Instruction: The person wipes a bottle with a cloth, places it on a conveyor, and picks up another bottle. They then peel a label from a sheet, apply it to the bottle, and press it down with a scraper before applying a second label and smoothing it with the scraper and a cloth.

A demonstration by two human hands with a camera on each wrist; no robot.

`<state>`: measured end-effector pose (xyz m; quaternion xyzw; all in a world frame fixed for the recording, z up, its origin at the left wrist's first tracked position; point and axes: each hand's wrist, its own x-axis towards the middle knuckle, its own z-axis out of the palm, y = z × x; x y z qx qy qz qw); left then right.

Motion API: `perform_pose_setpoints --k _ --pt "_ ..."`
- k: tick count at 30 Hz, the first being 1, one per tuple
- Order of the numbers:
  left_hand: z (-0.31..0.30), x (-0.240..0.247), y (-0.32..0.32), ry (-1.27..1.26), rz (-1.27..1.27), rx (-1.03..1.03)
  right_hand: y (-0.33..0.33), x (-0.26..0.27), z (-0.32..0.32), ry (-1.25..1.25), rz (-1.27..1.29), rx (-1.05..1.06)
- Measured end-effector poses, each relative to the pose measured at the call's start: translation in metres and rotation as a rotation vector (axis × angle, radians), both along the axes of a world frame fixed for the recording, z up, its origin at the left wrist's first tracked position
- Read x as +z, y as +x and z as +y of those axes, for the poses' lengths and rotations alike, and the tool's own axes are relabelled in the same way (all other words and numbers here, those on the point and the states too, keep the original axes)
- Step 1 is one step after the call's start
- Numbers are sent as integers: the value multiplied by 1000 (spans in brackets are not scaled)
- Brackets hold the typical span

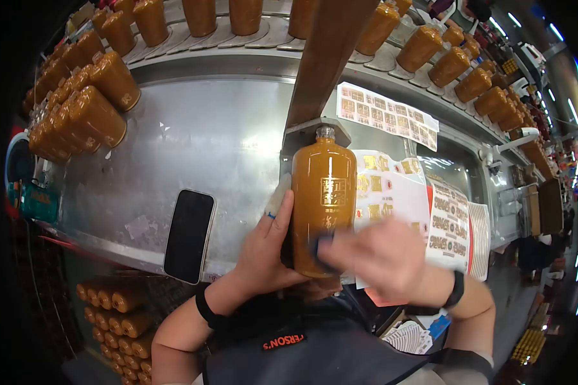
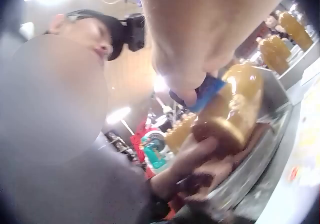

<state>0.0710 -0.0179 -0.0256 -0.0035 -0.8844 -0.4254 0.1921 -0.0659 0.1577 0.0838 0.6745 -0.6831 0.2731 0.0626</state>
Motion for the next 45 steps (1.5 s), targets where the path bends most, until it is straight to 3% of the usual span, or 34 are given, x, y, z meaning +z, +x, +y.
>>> perform_pose_setpoints --k 2,4,5,7,9,11,26,38,40,45 --pt "4 2 1 47 -68 -5 18 -9 15 -30 -126 93" --pt "4 -5 1 71 -52 -28 27 -10 28 188 -552 -44" --pt "-1 -8 0 85 -18 -27 28 -10 27 194 -560 -43" --pt "2 -1 2 93 -63 -18 33 -12 37 47 -1153 -444" --pt "2 3 0 41 -20 -14 30 -22 38 29 -1219 -461" --pt "2 -3 -1 60 -14 -23 30 -26 30 -119 -1465 -475" --pt "-8 2 1 35 -78 2 29 -36 13 -42 -1459 -465" --pt "-14 4 -4 37 68 27 27 -37 7 -23 -1433 -489" --pt "-14 5 1 89 -86 4 27 -37 6 -20 -1424 -483" --pt "-16 7 -1 90 -96 13 25 -36 4 -24 -1449 -482"
